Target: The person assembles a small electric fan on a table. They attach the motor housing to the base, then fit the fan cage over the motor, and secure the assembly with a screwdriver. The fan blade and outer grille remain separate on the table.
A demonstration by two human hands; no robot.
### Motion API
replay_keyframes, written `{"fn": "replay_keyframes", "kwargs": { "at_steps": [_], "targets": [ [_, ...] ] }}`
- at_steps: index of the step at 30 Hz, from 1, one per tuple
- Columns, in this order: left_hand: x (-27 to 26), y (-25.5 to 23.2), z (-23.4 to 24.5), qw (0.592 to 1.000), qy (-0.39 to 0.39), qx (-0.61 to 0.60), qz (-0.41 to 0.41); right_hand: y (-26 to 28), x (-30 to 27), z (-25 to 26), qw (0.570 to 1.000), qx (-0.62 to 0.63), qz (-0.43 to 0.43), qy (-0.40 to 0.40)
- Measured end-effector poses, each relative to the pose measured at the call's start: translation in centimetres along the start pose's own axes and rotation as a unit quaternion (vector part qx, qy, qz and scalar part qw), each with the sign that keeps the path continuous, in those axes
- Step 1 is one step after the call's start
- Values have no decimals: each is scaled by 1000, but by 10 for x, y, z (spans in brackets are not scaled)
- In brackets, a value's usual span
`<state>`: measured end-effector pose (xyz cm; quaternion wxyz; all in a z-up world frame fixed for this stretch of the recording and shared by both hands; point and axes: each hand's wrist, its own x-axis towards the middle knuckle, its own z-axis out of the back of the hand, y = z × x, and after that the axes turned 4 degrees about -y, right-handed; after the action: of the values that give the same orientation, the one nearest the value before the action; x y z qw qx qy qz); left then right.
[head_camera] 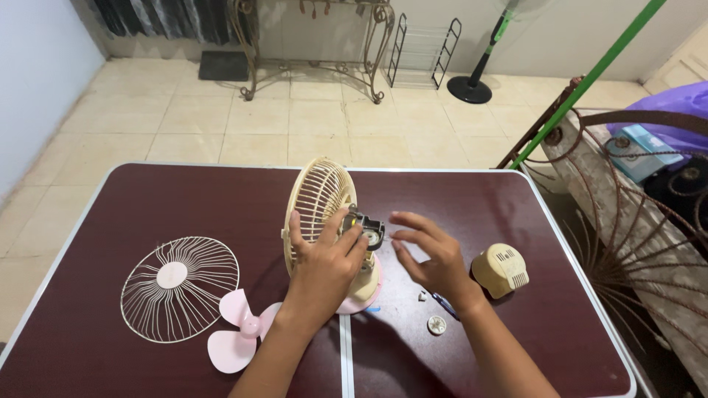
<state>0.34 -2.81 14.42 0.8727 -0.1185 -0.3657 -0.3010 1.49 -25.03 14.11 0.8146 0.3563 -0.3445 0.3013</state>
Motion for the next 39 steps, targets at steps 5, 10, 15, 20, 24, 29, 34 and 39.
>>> {"fn": "replay_keyframes", "kwargs": {
  "at_steps": [5,10,15,20,24,29,34,39],
  "targets": [
    [2,-8,-2,1000,-23,-11,0,-8,-14,16,999,-43,-11,-18],
    [1,-21,-11,997,-32,-50,-52,-20,-33,27,996,-83,-15,17],
    [4,-38,-28,994,-7,-70,-85,-41,-55,33,990,-136,-12,43],
    [2,-54,-43,985,25,-142,-98,-67,-81,35,983,-161,-57,73],
    [4,-65,-56,974,40,-197,-106,-79,-100,36,977,-174,-89,89],
    [2,-73,-69,968,68,-216,-108,-81,-116,33,968,-189,-131,101],
    [-1,-78,-84,965,105,-218,-100,-81,-122,34,953,-204,-183,132],
    [-9,-79,-102,964,126,-218,-89,-82,-128,32,930,-212,-242,175]
  ]
}}
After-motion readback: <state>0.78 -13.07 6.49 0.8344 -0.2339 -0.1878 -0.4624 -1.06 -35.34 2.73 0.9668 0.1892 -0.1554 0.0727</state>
